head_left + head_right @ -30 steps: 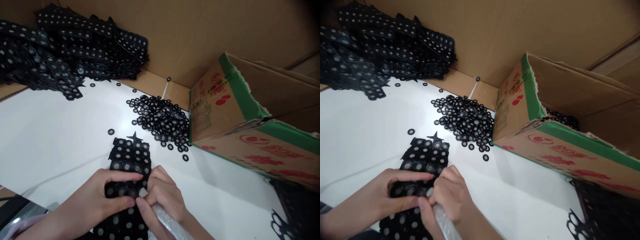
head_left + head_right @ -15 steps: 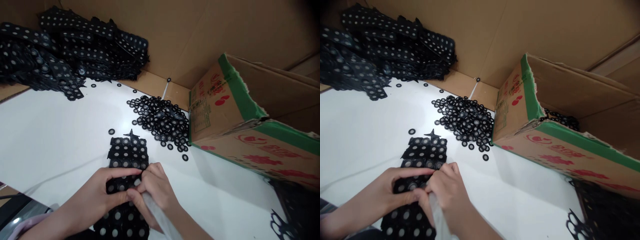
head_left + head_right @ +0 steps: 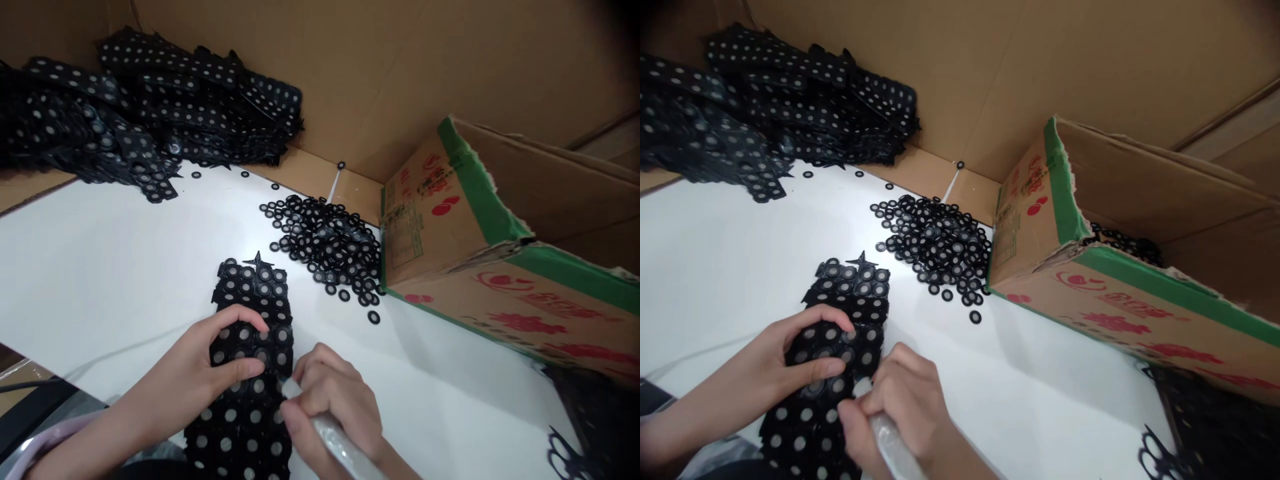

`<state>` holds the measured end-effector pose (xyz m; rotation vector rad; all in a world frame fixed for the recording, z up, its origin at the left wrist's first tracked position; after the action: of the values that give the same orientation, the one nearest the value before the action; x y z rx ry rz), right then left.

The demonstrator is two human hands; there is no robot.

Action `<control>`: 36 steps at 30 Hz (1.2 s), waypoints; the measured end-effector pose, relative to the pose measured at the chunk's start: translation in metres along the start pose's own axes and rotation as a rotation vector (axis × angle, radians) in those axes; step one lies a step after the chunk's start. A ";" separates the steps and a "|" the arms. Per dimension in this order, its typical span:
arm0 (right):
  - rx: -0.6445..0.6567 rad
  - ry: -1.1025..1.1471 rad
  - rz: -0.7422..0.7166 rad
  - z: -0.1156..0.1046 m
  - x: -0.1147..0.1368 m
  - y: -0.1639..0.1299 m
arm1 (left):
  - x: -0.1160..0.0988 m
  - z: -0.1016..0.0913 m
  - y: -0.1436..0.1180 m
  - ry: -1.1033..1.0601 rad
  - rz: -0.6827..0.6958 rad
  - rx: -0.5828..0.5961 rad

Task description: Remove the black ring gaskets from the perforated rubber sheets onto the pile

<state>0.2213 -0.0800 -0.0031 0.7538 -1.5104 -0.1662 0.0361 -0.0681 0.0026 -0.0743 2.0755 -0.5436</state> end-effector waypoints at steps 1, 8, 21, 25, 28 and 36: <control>-0.006 -0.013 0.017 -0.002 -0.001 0.001 | -0.002 -0.001 0.003 0.007 0.010 -0.016; -0.051 0.072 0.341 -0.006 -0.010 -0.004 | -0.012 -0.006 0.023 -0.004 0.052 -0.094; -0.145 0.240 0.303 -0.006 -0.007 0.000 | 0.001 0.003 -0.010 -0.069 -0.002 -0.017; -0.097 0.144 0.309 -0.007 -0.004 0.000 | -0.001 0.003 -0.005 -0.009 -0.027 -0.017; -0.127 0.040 0.253 -0.005 -0.005 -0.002 | -0.002 0.004 -0.004 0.002 -0.089 -0.039; -0.117 -0.028 0.264 -0.003 -0.007 -0.002 | -0.004 0.011 -0.004 -0.029 -0.106 -0.085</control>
<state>0.2239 -0.0763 -0.0099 0.4548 -1.5965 -0.0658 0.0465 -0.0745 0.0025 -0.2422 2.0741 -0.5153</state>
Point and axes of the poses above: each hand's wrist, its own y-axis towards the middle knuckle, its own z-axis out of the palm, x = y × z, the point moved 2 cm from there along y, towards the middle knuckle, and after that the axes turned 14 degrees about y, right-handed, at the moved point
